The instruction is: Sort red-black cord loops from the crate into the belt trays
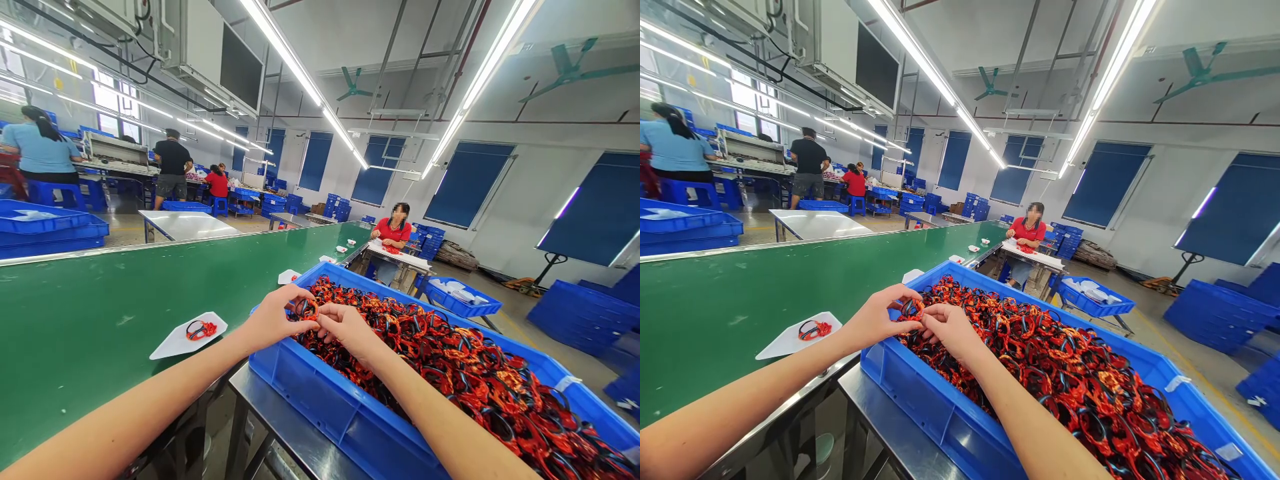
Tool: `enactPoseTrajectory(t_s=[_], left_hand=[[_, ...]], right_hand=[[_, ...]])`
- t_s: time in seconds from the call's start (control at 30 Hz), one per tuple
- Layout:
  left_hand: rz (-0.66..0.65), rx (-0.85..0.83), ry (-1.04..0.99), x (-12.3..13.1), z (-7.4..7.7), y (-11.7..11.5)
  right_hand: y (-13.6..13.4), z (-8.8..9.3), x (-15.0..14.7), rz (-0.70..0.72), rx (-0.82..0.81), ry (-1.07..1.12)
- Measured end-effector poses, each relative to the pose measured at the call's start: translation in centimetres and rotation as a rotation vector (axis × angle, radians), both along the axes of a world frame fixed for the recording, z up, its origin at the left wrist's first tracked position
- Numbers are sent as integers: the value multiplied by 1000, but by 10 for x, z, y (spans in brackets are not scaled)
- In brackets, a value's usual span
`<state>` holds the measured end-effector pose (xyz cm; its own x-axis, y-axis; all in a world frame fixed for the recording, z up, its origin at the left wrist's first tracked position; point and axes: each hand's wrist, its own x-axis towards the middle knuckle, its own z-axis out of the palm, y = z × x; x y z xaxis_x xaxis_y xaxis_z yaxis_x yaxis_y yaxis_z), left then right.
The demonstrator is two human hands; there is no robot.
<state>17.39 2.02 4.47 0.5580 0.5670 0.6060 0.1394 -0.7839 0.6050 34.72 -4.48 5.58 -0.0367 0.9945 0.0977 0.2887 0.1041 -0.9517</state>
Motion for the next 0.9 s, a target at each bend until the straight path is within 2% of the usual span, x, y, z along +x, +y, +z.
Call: enactPoseTrajectory(t_s=[0.23,0.4,0.6,0.9], left_hand=[[50,84,38,0,0,0],[94,94,54,1,-1,3],[136,117,97,3,1,1],[154,126,119,4,3,0]], right_hand=[[1,-6,-1,73,42,-143],[-5,-6,-1,66,212,-624],[-13,1,-4,202,51,-900],[-14,9,-6,307,23,-1028]])
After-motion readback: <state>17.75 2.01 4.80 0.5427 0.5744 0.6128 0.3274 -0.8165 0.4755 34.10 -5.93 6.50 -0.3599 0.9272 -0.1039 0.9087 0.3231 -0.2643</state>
